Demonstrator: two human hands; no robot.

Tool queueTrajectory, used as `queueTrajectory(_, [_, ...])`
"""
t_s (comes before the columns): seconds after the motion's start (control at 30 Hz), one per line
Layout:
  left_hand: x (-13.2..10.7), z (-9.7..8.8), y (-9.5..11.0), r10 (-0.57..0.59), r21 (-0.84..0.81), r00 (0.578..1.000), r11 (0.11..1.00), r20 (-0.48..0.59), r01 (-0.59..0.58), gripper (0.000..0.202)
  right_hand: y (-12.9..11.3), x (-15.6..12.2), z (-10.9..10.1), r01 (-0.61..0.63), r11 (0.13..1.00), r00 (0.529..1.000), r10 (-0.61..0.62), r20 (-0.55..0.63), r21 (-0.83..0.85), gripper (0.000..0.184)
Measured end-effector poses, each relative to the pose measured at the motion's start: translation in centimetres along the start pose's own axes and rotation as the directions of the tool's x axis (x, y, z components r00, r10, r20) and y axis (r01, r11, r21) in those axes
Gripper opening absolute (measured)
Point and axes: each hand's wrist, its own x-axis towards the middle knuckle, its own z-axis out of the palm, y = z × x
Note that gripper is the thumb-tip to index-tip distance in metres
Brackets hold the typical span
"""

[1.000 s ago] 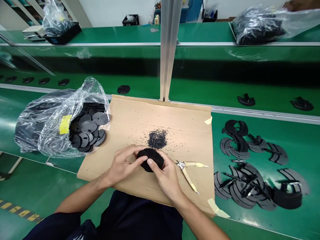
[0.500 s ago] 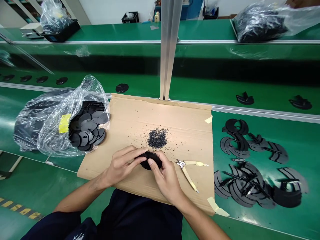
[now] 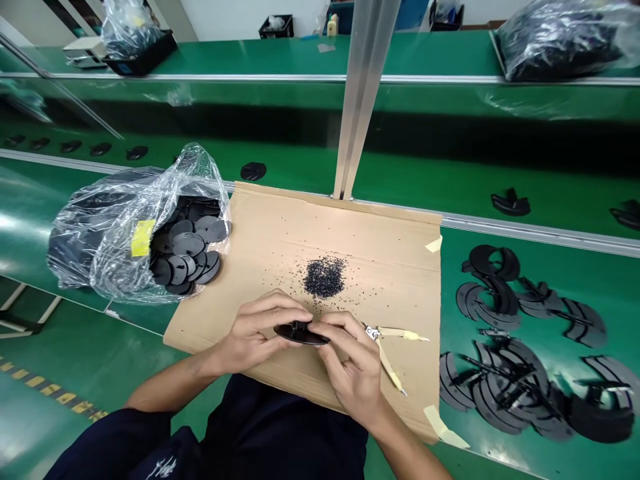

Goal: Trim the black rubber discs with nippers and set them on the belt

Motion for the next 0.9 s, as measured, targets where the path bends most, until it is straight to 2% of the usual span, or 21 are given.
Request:
queueTrajectory(0.1, [0.2,-0.1,0.1,0.048,-0.002,0.999,0.999,0.013,-0.048,0.035,-0.2,-0.2,0.0,0.029,1.000,1.000,-0.029,0.001,0.000,0.027])
queueTrajectory(0.23, [0.1,0.0,0.0,0.093,0.027,0.994,0.995,-0.053,-0.092,0.033,-0.6,-0.3,-0.1,-0.001,1.000,1.000,0.002,0.009,-0.018,0.030])
queueTrajectory(0.4, [0.0,0.1,0.0,0.057,-0.008,0.998,0.998,-0.021,-0.057,0.030,-1.2,0.0,-0.5,0.004,1.000,0.999,-0.003,0.040,-0.024,0.036])
queueTrajectory(0.57, [0.1,0.1,0.4,0.058,0.027,0.995,0.998,-0.084,-0.056,0.024,-1.2,0.1,-0.5,-0.003,1.000,0.999,0.003,0.037,-0.002,0.031])
queueTrajectory(0.7, [0.2,0.0,0.4,0.025,-0.001,0.999,1.000,-0.023,-0.025,0.029,-1.2,0.1,0.0,-0.074,0.997,0.996,0.073,0.043,0.021,0.017])
queueTrajectory(0.8, [0.1,0.2,0.1,-0.029,-0.047,0.999,0.998,0.042,0.031,0.035,-1.0,0.1,0.3,-0.123,0.992,0.992,0.122,0.036,0.038,0.014])
queueTrajectory(0.9, [-0.3,0.5,-0.3,-0.066,-0.052,0.997,0.996,0.040,0.068,0.031,-0.3,0.0,-0.5,-0.044,0.997,0.994,0.050,0.097,-0.066,0.020])
